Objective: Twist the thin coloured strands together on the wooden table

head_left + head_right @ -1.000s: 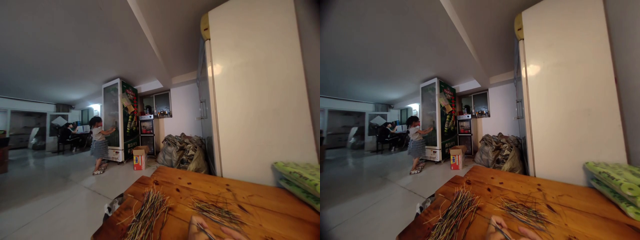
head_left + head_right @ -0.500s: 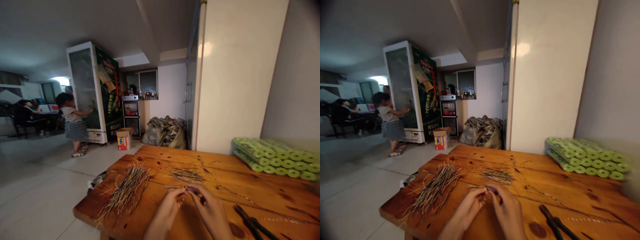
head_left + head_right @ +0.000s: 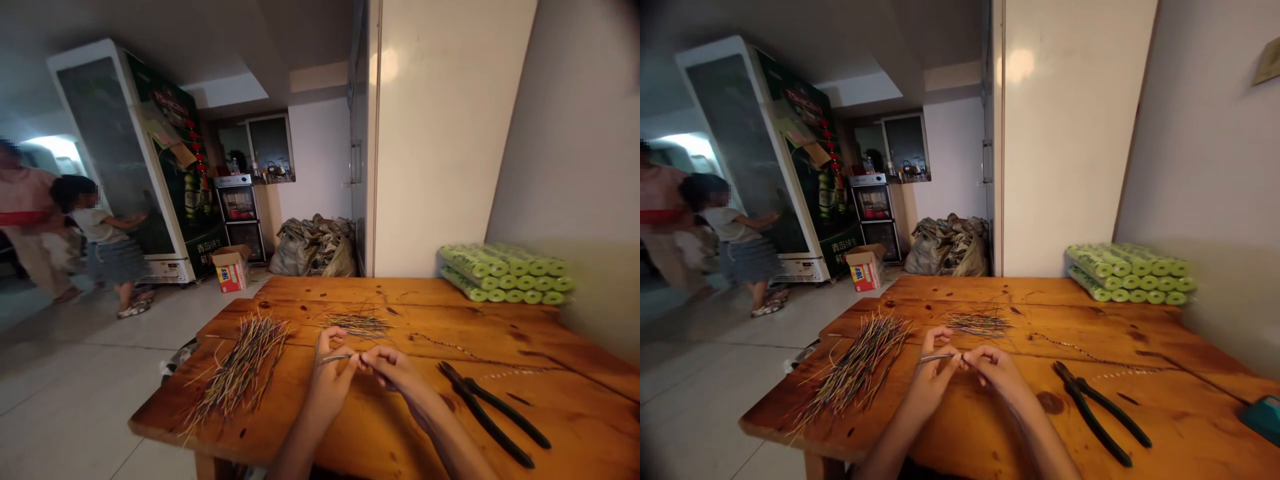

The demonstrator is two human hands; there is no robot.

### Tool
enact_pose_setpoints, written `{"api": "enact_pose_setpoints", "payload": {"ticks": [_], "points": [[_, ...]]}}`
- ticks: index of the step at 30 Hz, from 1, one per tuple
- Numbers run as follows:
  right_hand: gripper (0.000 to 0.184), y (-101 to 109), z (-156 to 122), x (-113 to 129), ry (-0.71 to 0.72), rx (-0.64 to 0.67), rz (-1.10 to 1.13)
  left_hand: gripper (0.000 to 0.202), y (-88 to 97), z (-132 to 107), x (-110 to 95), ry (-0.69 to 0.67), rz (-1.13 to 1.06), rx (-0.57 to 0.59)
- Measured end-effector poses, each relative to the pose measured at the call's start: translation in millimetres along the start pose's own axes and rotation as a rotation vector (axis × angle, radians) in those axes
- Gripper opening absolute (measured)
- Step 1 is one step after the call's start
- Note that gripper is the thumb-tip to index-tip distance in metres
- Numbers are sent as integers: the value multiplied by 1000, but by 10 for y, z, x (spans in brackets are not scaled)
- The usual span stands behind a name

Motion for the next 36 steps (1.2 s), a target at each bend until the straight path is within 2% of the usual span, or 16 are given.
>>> {"api": "enact_pose_setpoints", "payload": {"ticks": [4,10,16,21,26,31,36], "points": [[30,30,-11,-16,6,14,-3,20,8,-3,14,17,37,-54],[26,15,-1,0,174,48,-131,21,9,1,50,58,44,-111],[19,-2,-84,118,293,58,-264,23,28,-23,-30,26,58,-119],[21,62,-93,85,260,66,-287,23,17,-49,-81,4,92,-101],[25,53,-99,55,189,98,-196,21,21,-68,-129,-25,137,-108],[26,22,-85,27,173,27,-124,21,24,-71,-112,-50,208,-127],[33,-5,-57,-34,79,13,34,23,46,-59,-57,-39,272,-151]]}}
Point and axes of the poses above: each hand's wrist, its own z-axis towards the middle knuckle, its own y-axis out of the back of the hand, x = y × z, the point moved 3 cm from there along z, towards the middle knuckle, and after that the axes turned 10 degrees about z, right-handed, at the moved point
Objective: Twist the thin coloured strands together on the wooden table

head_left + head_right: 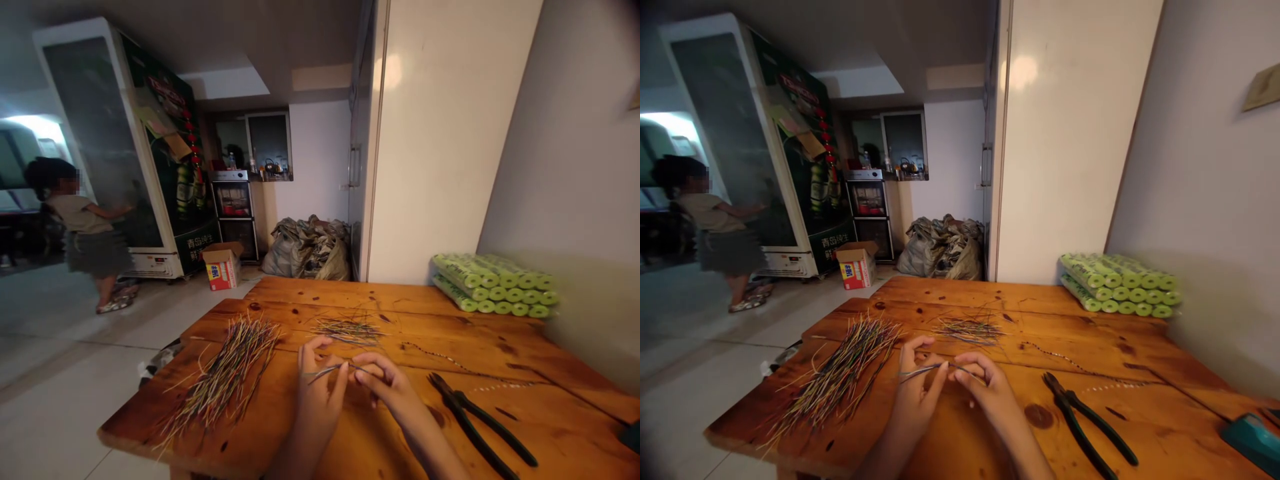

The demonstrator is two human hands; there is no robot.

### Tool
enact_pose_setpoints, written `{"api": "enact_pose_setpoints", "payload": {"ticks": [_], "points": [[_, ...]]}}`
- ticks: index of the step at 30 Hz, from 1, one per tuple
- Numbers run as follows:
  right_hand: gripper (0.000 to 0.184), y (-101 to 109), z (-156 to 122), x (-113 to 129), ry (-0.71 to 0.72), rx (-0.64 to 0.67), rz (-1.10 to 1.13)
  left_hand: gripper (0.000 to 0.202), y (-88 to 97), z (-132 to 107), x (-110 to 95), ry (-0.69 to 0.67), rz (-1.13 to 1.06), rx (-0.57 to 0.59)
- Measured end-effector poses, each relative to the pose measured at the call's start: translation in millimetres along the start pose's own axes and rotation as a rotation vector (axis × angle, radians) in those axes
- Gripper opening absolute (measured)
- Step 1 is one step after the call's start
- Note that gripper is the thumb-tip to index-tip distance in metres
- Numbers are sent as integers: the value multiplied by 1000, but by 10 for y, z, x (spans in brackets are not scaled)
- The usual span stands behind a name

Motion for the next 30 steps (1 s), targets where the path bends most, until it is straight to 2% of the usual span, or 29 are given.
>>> {"api": "enact_pose_setpoints", "payload": {"ticks": [7,12,15,21,25,27,30], "points": [[30,61,27,-15,32,-107,-59,18,-3,-15,8,-62,52,-47],[22,97,10,40,160,-116,-302,17,-24,-8,-1,-99,76,-30],[21,90,2,69,188,-79,-451,15,-49,-6,11,-134,76,-20],[13,58,-29,125,292,-88,-715,14,-74,-17,41,-149,52,-13],[12,22,-64,140,275,-100,-845,14,-75,-29,53,-127,25,1],[12,9,-74,129,245,-127,-845,14,-73,-37,53,-122,21,-4],[10,-10,-71,91,211,-142,-689,14,-66,-51,48,-112,24,-22]]}}
Point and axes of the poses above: each hand's wrist, its own z-axis towards the middle knuckle, its own y-axis out of the back of the hand, x = y × z, the point moved 3 cm from there along z, towards the middle knuckle, and after that the axes turned 10 degrees about z, right-handed, at the moved point
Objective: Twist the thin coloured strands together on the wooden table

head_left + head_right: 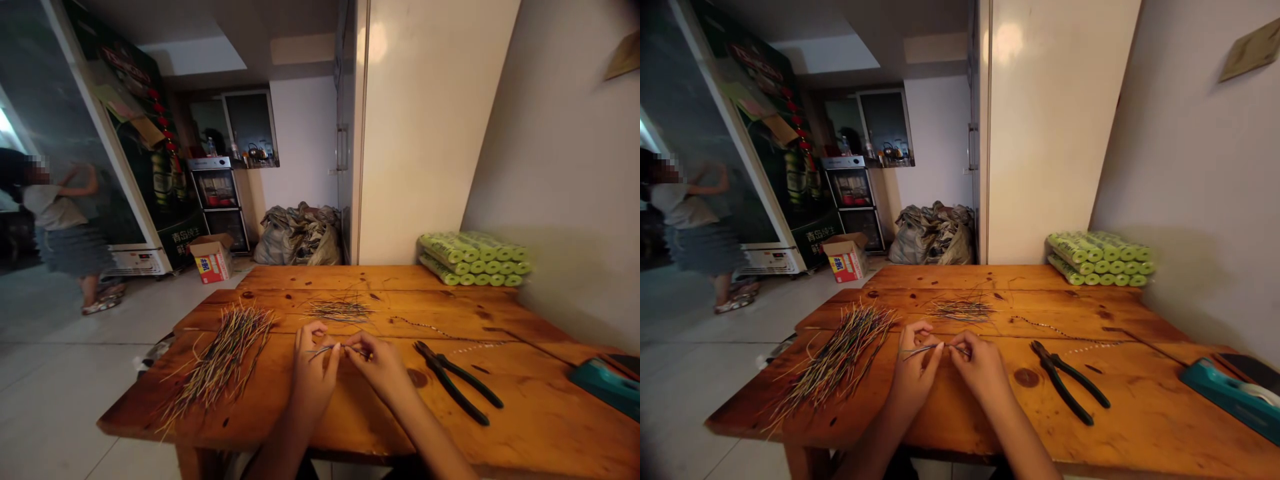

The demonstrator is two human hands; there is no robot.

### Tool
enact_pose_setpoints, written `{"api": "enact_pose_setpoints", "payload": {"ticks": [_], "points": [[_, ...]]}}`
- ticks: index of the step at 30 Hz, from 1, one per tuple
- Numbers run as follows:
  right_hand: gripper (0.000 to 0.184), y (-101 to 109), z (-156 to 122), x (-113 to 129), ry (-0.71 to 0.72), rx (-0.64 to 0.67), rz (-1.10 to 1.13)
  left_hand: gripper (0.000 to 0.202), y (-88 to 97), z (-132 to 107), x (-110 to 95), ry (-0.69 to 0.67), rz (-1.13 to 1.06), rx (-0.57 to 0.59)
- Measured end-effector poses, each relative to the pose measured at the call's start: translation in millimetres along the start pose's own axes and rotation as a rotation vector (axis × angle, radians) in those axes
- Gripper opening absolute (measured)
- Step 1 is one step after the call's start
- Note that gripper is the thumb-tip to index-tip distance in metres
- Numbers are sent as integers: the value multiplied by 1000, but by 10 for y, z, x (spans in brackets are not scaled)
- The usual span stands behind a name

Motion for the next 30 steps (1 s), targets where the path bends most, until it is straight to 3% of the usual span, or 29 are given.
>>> {"api": "enact_pose_setpoints", "payload": {"ticks": [4,9,16,21,24,26,30], "points": [[15,-43,2,-18,-36,-36,183,14,7,-8,-10,25,-2,25],[21,-51,-17,25,13,-73,212,15,23,6,-16,92,-73,48],[26,-45,-81,180,228,-44,-34,23,-52,40,78,364,-556,98],[24,-80,-61,138,88,-20,-90,27,-82,60,175,501,-696,39],[33,-128,-35,79,36,19,-26,27,-63,58,230,568,-744,-8],[35,-173,-12,21,-10,23,116,23,-74,47,245,627,-819,31],[37,-320,28,-71,-126,66,421,23,-149,33,213,687,-1036,212]]}}
Point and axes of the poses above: each hand's wrist, its own z-axis towards the middle knuckle, its own y-axis out of the back of the hand, x = y × z, the point moved 3 cm from there along z, towards the middle knuckle, and after that the axes turned 10 degrees about z, right-handed, at the moved point
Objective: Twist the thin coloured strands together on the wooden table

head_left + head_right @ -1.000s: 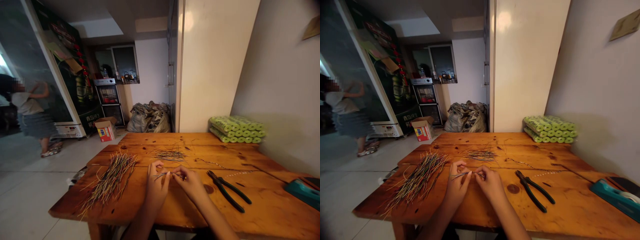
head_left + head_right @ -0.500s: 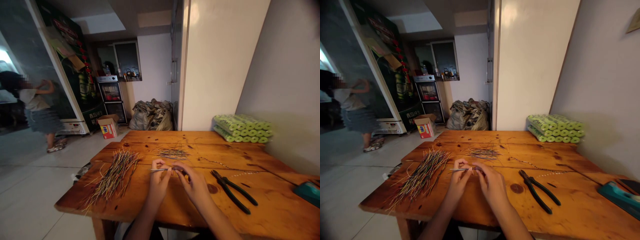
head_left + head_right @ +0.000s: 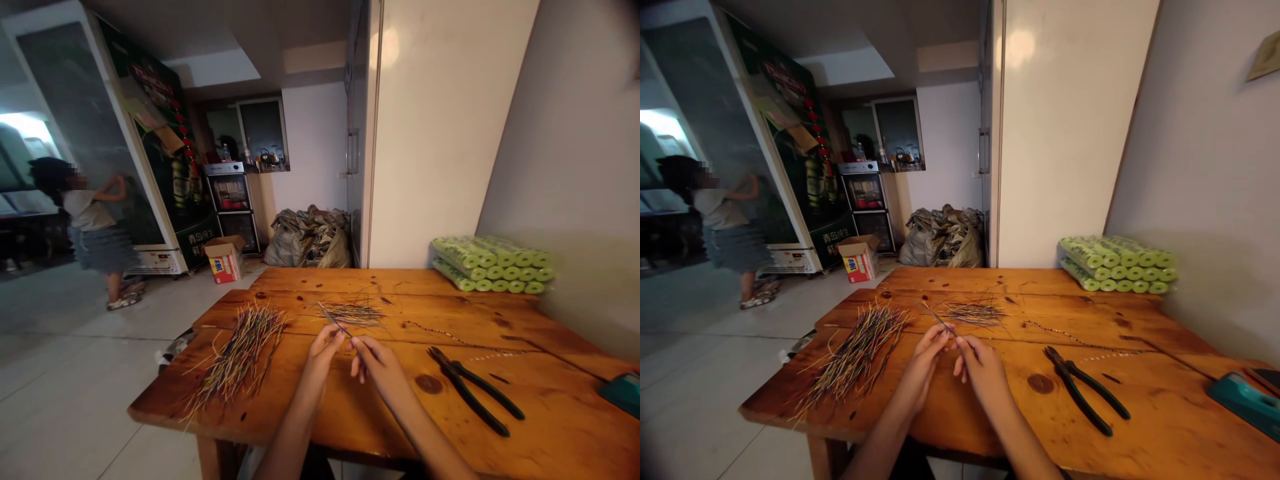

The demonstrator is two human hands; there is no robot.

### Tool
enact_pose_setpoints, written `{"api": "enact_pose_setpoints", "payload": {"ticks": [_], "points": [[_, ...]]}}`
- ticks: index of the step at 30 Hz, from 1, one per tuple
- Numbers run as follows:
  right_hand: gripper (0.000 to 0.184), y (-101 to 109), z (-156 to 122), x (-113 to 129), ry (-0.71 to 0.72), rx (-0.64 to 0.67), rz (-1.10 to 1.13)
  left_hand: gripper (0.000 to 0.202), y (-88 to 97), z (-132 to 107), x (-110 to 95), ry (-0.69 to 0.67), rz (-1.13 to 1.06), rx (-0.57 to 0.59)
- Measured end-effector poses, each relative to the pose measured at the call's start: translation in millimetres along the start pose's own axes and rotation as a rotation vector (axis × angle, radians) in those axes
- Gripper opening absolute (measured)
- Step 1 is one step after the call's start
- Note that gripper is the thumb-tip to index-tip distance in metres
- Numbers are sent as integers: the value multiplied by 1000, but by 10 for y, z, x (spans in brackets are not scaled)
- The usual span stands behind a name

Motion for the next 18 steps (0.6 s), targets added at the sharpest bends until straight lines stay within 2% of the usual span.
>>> {"api": "enact_pose_setpoints", "payload": {"ticks": [3,8,13,18], "points": [[41,-118,10,-45,-104,80,166,20,-18,11,9,7,-39,43],[44,-245,-21,-27,-200,185,306,19,42,13,29,67,-141,-34],[42,-257,-34,-28,-207,180,366,21,64,23,44,67,-254,-21],[37,-277,-45,-11,-194,143,395,18,47,20,41,92,-251,-6]]}}
Point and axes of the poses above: each hand's wrist, its own z-axis towards the middle knuckle, its own y-axis out of the back of the hand, x = y × z, the point moved 3 cm from there along z, towards the middle knuckle, and after that the axes turned 10 degrees about z, right-handed, at the moved point
